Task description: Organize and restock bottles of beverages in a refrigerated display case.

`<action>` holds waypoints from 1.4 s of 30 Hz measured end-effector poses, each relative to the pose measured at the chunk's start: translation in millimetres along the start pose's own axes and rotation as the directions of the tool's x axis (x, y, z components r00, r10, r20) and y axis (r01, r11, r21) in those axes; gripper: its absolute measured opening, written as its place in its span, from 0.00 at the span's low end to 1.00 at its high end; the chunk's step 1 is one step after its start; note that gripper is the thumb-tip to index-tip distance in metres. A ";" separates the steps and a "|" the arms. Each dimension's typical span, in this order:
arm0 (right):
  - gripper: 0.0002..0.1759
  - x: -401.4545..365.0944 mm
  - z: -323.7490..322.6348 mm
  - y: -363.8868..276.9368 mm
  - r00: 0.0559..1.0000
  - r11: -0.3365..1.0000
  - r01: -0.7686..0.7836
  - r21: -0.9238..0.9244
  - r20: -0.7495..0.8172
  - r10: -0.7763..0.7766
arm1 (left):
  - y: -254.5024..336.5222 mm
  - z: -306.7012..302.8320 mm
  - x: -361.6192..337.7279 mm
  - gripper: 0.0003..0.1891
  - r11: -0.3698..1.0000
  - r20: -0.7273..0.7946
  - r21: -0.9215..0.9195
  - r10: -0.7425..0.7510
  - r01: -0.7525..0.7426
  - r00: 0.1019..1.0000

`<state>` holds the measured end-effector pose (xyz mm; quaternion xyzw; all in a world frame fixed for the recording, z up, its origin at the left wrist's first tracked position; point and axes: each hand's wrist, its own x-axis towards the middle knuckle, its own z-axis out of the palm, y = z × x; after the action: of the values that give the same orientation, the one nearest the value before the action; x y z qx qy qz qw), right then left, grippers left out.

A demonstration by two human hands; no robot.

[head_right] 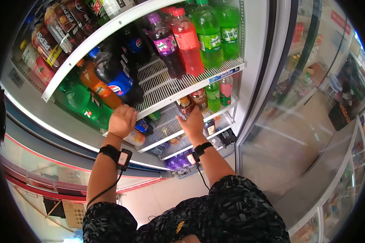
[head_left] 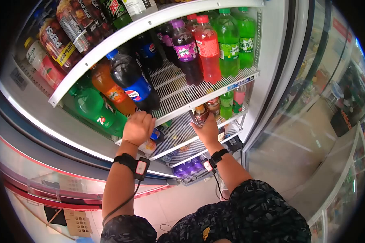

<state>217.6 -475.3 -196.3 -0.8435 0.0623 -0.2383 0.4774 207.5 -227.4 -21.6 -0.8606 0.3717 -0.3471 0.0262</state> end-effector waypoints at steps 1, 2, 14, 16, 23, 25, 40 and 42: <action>0.48 2.1 4.6 -1.2 1.000 1.000 0.006 0.009 -0.001 -0.006 | -1.1 -0.3 -0.5 0.09 1.000 -0.001 0.011 0.001 -0.001 1.000; 0.47 4.2 7.9 -0.9 1.000 1.000 -0.002 0.009 0.012 0.002 | -1.9 1.0 -0.8 0.09 1.000 -0.003 0.005 0.001 -0.001 1.000; 0.34 -10.1 -84.6 3.2 0.996 0.975 0.061 0.212 0.050 -0.073 | -2.5 3.2 -2.6 0.06 1.000 0.019 -0.026 -0.008 0.008 1.000; 0.32 -7.7 -106.2 3.2 1.000 0.964 -0.003 0.264 -0.010 0.006 | -1.6 1.7 -2.7 0.07 0.999 0.047 -0.036 -0.017 0.018 0.999; 0.32 23.2 -157.0 51.6 0.953 0.971 -0.093 0.219 -0.263 0.151 | 3.1 2.7 -4.3 0.07 0.999 0.023 -0.024 -0.036 0.036 0.999; 0.32 24.8 -158.2 51.6 0.953 0.978 -0.118 0.173 -0.258 0.160 | 0.3 3.7 0.3 0.08 1.000 -0.013 -0.018 -0.014 0.014 1.000; 0.29 -75.0 8.3 145.7 0.915 0.998 -0.047 0.041 0.402 0.027 | -0.7 2.0 3.5 0.08 1.000 0.043 -0.024 -0.017 0.018 0.999; 0.29 -75.4 25.8 162.1 0.901 0.997 -0.047 0.061 0.433 0.016 | 8.4 -7.3 1.0 0.07 0.999 0.058 -0.037 -0.018 0.021 0.998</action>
<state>183.1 -517.1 -368.6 -0.8569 -0.0400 -0.0396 0.5123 198.3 -232.6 -18.1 -0.8742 0.3688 -0.3154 0.0174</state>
